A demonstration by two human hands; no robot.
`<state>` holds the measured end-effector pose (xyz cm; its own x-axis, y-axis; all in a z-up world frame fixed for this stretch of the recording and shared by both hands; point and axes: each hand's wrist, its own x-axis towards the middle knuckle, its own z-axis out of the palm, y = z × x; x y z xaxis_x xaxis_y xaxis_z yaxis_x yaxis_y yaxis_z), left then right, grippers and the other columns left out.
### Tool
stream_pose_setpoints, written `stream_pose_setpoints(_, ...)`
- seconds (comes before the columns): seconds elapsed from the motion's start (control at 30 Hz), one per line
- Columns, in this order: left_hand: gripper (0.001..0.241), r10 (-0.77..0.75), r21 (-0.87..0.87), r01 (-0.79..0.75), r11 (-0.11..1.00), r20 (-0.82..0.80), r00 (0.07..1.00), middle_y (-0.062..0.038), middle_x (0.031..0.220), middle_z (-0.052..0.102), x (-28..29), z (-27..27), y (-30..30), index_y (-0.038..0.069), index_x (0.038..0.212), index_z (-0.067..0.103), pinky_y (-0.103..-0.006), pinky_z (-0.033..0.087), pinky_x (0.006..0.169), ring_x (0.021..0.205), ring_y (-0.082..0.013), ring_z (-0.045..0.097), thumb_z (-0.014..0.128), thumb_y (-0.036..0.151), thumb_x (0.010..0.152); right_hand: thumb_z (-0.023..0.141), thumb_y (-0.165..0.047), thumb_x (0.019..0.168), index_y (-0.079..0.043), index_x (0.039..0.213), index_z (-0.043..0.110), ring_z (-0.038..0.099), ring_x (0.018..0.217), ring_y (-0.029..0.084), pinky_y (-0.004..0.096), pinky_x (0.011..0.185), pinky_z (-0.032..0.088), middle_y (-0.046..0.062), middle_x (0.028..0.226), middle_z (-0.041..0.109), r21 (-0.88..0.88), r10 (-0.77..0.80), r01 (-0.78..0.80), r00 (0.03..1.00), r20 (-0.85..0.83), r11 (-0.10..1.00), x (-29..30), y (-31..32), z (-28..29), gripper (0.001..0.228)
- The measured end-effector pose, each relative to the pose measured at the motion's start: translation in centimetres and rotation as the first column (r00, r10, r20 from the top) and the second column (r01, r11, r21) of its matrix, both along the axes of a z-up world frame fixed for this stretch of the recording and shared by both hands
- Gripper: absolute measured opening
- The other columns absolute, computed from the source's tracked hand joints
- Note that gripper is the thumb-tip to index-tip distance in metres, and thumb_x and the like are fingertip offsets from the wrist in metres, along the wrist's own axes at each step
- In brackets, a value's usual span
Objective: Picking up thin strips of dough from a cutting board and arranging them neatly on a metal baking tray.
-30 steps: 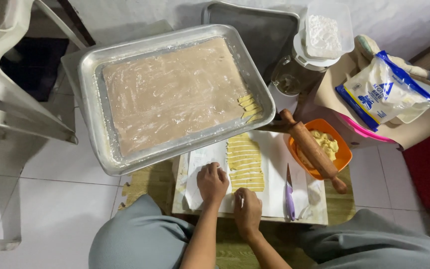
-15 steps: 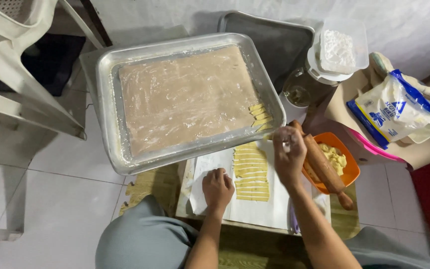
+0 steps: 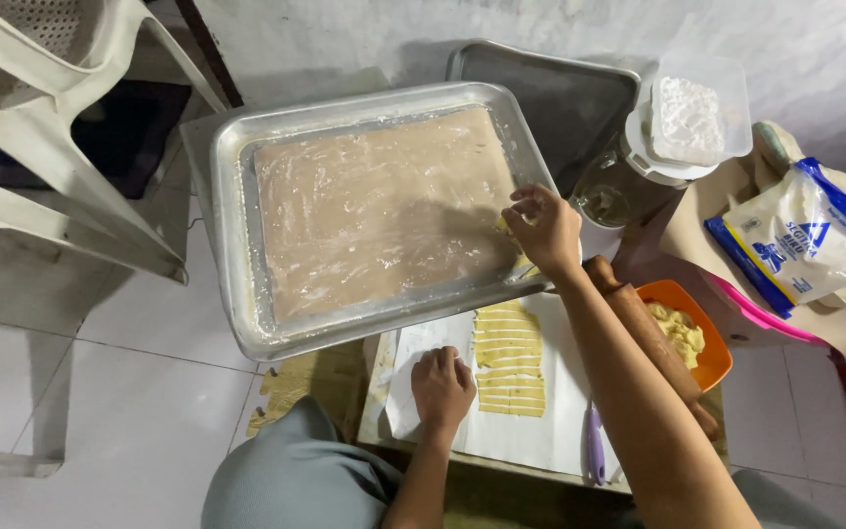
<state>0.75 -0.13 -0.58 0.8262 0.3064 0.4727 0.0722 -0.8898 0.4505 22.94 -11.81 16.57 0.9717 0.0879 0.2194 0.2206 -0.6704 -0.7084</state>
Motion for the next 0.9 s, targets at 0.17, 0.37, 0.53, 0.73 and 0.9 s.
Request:
stream_pose_setpoints(0.17, 0.006, -0.006, 0.003, 0.006, 1.000, -0.006, 1.000, -0.002, 0.068, 0.060, -0.1, -0.5, 0.0, 0.018, 0.089, 0.062, -0.0387, 0.051, 0.058, 0.064, -0.0242, 0.064, 0.060, 0.022, 0.084, 0.079, -0.037, 0.081, -0.028, 0.107, 0.073, 0.074, 0.090, 0.028, 0.039, 0.088, 0.048, -0.004, 0.086, 0.076, -0.197, -0.041, 0.057, 0.995, 0.086, 0.979, 0.9, -0.8, -0.9, 0.028)
stream_pose_setpoints(0.37, 0.006, -0.016, 0.001, 0.016, 1.000, -0.026, 1.000, -0.001, 0.069, 0.062, 0.0, -0.7, 0.1, 0.018, 0.090, 0.062, -0.0389, 0.052, 0.058, 0.064, -0.0240, 0.065, 0.061, 0.022, 0.085, 0.073, -0.044, 0.084, -0.029, 0.107, 0.073, 0.071, 0.089, 0.035, 0.044, 0.094, 0.040, 0.006, 0.091, 0.073, -0.351, -0.034, 0.072, 0.993, 0.113, 0.934, 1.3, -1.5, -1.1, 0.027)
stream_pose_setpoints(0.53, 0.007, -0.008, -0.010, 0.008, 1.000, -0.033, 0.999, -0.001, 0.069, 0.062, 0.1, -1.2, 0.0, 0.018, 0.090, 0.062, -0.0392, 0.052, 0.059, 0.065, -0.0244, 0.066, 0.061, 0.022, 0.085, 0.071, -0.045, 0.085, -0.033, 0.110, 0.073, 0.071, 0.091, 0.035, 0.044, 0.095, 0.038, 0.008, 0.092, 0.071, -0.386, -0.022, 0.066, 0.993, 0.117, 0.920, 1.6, -2.0, -1.5, 0.028)
stream_pose_setpoints(0.73, 0.007, -0.026, -0.013, 0.026, 1.000, -0.026, 0.999, -0.001, 0.068, 0.060, 0.1, -0.7, 0.2, 0.018, 0.090, 0.062, -0.0390, 0.051, 0.058, 0.064, -0.0241, 0.065, 0.060, 0.021, 0.085, 0.074, -0.041, 0.085, -0.032, 0.107, 0.074, 0.071, 0.096, 0.024, 0.040, 0.093, 0.036, 0.002, 0.086, 0.072, -0.446, 0.078, 0.045, 0.964, 0.255, 0.894, 2.7, -2.9, -2.8, 0.024)
stream_pose_setpoints(0.9, 0.006, -0.015, -0.005, 0.015, 1.000, -0.021, 1.000, -0.001, 0.068, 0.060, 0.1, -0.8, 0.1, 0.018, 0.089, 0.062, -0.0390, 0.052, 0.058, 0.064, -0.0242, 0.065, 0.060, 0.022, 0.085, 0.071, -0.034, 0.083, -0.031, 0.102, 0.072, 0.068, 0.100, 0.017, 0.040, 0.089, 0.035, -0.005, 0.080, 0.074, -0.541, 0.165, 0.048, 0.927, 0.338, 0.840, 3.2, -3.2, -3.2, 0.019)
